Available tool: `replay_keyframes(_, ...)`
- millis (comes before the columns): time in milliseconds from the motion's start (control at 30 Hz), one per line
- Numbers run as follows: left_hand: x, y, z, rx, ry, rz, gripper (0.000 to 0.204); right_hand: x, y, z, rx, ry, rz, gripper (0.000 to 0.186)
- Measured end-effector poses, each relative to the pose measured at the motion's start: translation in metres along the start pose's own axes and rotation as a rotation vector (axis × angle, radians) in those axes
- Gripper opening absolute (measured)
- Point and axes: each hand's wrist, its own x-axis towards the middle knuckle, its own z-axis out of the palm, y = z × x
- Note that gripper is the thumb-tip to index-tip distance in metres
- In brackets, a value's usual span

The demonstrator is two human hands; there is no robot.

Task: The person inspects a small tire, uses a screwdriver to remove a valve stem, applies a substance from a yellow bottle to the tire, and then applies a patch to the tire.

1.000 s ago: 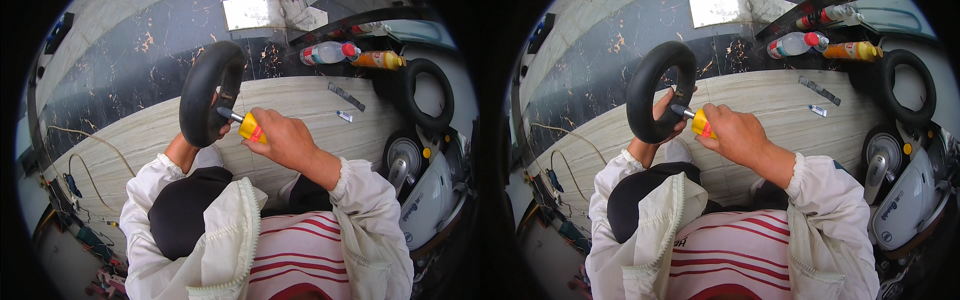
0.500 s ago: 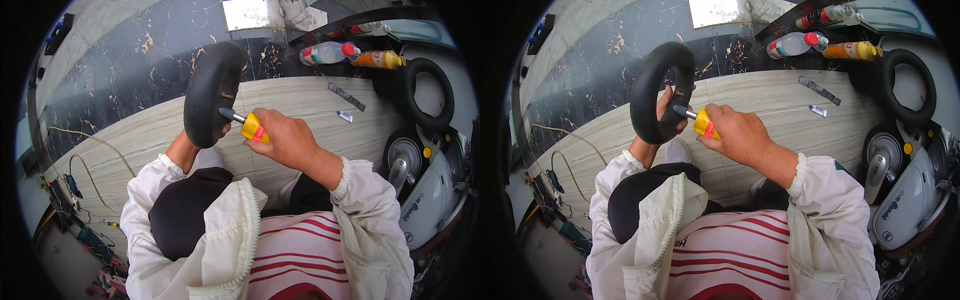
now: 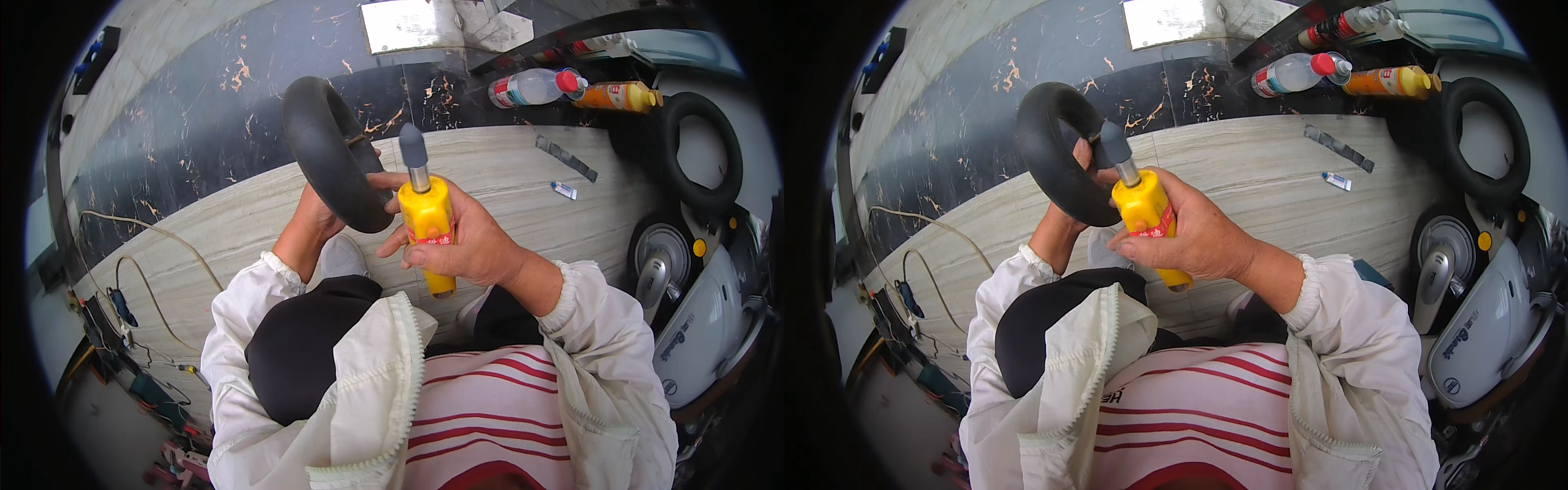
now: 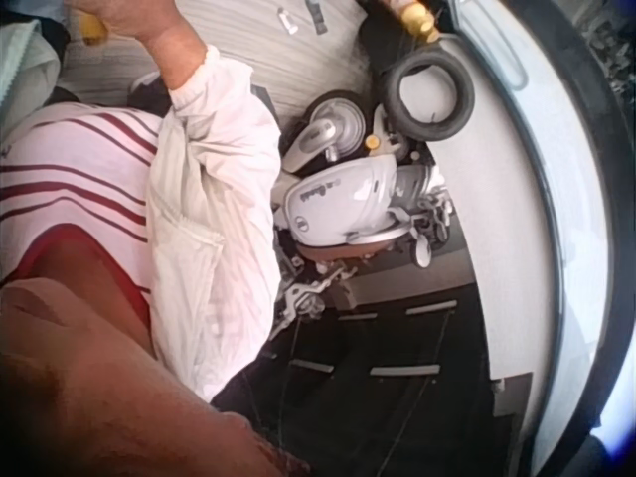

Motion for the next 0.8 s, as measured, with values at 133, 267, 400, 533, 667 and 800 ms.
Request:
replay_keyframes(133, 0.002, 0.002, 0.009, -0.103, -0.051, 0.151, 0.047, 0.007, 0.006, 0.003, -0.003, -0.027, 0.026, 0.070)
replay_keyframes(267, 0.000, 0.007, 0.008, -0.021, -0.065, 0.127, 0.052, 0.004, 0.007, 0.002, -0.060, -0.034, 0.077, 0.067)
replay_keyframes(400, 0.001, 0.008, 0.002, 0.199, -0.048, 0.282, 0.066, -0.001, 0.001, -0.002, -0.068, -0.023, 0.095, 0.065)
replay_keyframes(533, 0.007, 0.009, 0.004, 0.427, -0.023, 0.517, 0.080, -0.001, 0.002, -0.005, -0.033, -0.016, 0.128, 0.068)
replay_keyframes(667, -0.002, 0.019, 0.011, 0.476, 0.165, 0.456, 0.074, -0.002, 0.013, -0.007, -0.098, -0.043, 0.152, 0.068)
replay_keyframes(800, -0.010, 0.030, 0.014, 0.493, 0.179, 0.428, 0.054, -0.001, 0.026, -0.011, -0.160, -0.035, 0.141, 0.066)
